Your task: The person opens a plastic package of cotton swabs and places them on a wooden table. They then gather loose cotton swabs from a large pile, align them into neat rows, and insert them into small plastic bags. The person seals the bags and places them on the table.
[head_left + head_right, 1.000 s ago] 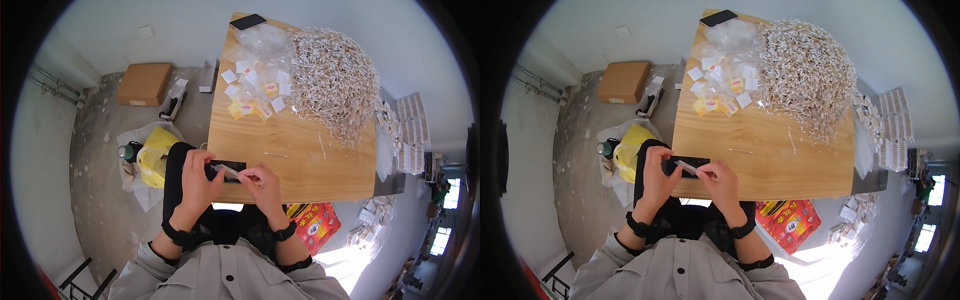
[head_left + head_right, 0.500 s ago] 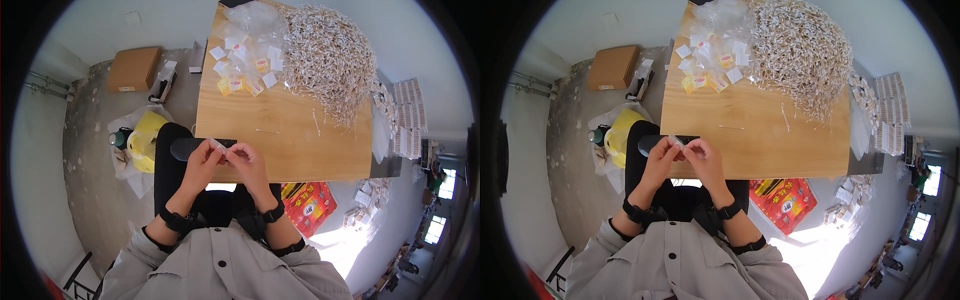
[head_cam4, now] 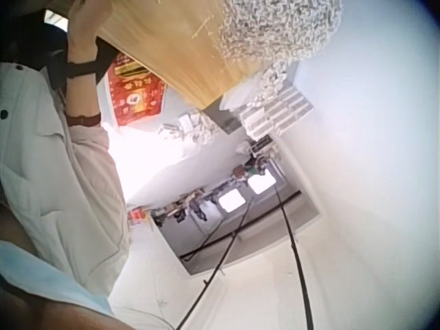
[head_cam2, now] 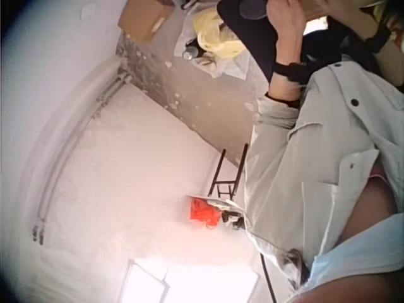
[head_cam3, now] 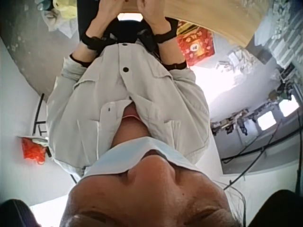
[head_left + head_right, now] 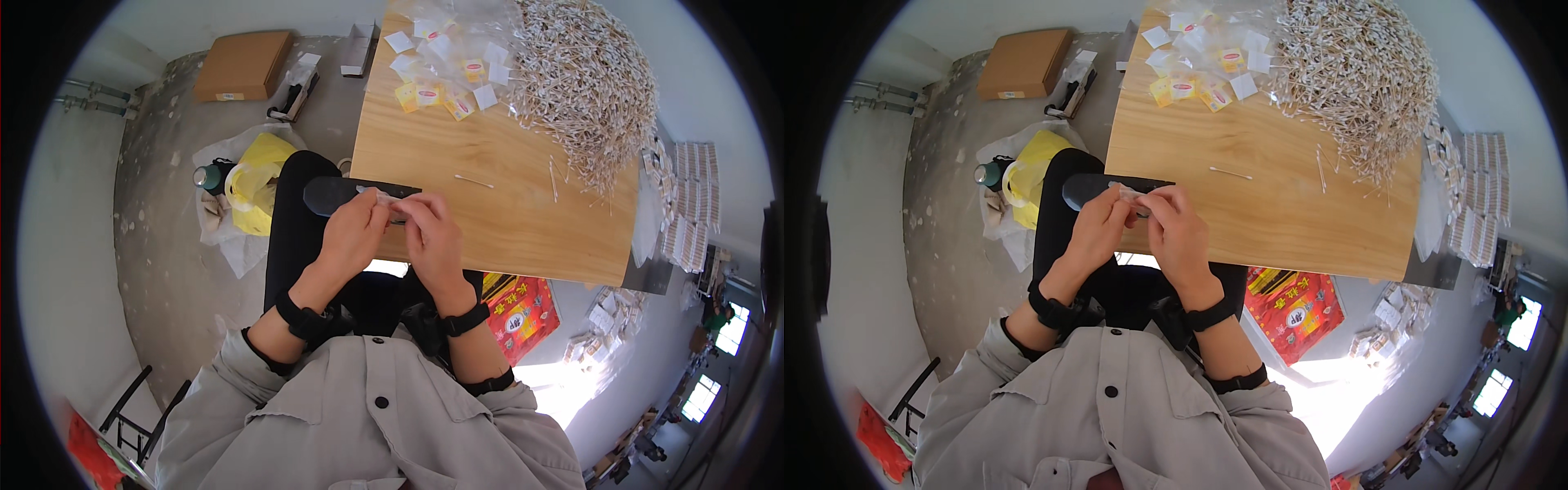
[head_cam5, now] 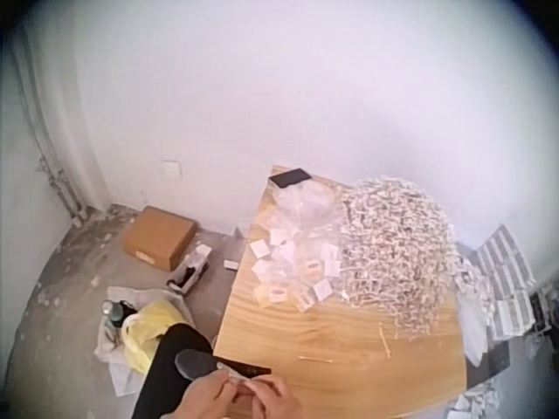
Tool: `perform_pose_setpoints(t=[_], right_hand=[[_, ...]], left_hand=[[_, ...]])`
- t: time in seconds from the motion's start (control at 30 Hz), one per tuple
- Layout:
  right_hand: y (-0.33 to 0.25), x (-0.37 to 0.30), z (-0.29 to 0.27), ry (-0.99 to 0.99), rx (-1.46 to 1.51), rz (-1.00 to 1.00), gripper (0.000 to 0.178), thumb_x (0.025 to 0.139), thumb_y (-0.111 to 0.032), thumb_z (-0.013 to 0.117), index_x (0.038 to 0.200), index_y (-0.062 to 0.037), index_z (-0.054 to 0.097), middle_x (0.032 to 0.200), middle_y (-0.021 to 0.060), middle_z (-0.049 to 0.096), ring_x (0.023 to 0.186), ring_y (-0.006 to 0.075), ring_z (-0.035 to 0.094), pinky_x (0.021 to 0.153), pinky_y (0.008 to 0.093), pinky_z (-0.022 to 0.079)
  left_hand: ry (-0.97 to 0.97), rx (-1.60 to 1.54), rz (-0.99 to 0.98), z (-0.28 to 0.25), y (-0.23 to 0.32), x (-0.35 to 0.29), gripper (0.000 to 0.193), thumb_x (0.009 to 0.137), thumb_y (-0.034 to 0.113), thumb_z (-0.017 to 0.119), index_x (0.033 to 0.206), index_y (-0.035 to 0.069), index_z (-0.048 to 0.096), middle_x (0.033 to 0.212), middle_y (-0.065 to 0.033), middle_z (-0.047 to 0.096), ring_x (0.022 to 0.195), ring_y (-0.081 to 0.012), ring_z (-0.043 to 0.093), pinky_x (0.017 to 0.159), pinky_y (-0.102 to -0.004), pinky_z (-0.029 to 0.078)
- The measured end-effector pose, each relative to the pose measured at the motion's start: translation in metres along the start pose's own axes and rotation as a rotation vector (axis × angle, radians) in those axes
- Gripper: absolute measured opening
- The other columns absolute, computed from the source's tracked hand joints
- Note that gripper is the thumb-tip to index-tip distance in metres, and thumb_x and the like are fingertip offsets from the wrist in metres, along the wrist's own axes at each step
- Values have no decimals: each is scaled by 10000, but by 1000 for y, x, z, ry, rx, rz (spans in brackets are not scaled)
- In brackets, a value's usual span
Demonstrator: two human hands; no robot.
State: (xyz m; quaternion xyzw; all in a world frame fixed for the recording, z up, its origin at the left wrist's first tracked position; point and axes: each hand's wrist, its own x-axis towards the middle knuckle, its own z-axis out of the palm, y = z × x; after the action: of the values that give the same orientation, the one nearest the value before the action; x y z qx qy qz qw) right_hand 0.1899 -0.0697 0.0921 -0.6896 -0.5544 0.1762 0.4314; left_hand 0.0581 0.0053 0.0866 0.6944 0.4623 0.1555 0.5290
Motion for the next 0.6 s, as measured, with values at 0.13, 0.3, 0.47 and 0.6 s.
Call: perform_pose_setpoints(t=[0.13, 0.3, 0.47, 0.6], right_hand=[[-1, 2, 0, -49, 10, 75, 164, 846, 2, 621, 975, -66, 696, 919, 75, 629, 808, 270, 644, 664, 356, 514], [12, -3, 5, -114, 18, 109, 119, 853, -42, 659, 966, -53, 694, 876, 97, 640, 773, 272, 645, 656, 342, 507], [26, -9, 8, -50, 337, 396, 127, 870, -45, 673, 996, -29, 679, 881, 81, 665, 790, 180, 676, 717, 282, 516], [28, -6, 3, -65, 636, 490, 233, 891, -9, 643, 1125, -9, 637, 955, 74, 678, 877, 133, 665, 801, 257, 519]], left_hand=[[-61, 124, -41, -3, 2, 0, 288, 968, 230, 441, 846, 2, 565, 722, -125, 622, 674, -252, 610, 647, -361, 465], [-138, 181, 49, -5, 2, -2, 295, 962, 269, 495, 854, 3, 559, 722, -137, 612, 691, -276, 609, 656, -377, 469], [65, 37, 141, -8, 6, -4, 238, 885, 203, 675, 991, 14, 576, 814, -101, 609, 785, -242, 623, 728, -356, 483], [264, -71, 157, -11, -11, 8, 436, 878, 198, 714, 1217, 17, 509, 891, -42, 611, 842, -184, 612, 803, -295, 471]])
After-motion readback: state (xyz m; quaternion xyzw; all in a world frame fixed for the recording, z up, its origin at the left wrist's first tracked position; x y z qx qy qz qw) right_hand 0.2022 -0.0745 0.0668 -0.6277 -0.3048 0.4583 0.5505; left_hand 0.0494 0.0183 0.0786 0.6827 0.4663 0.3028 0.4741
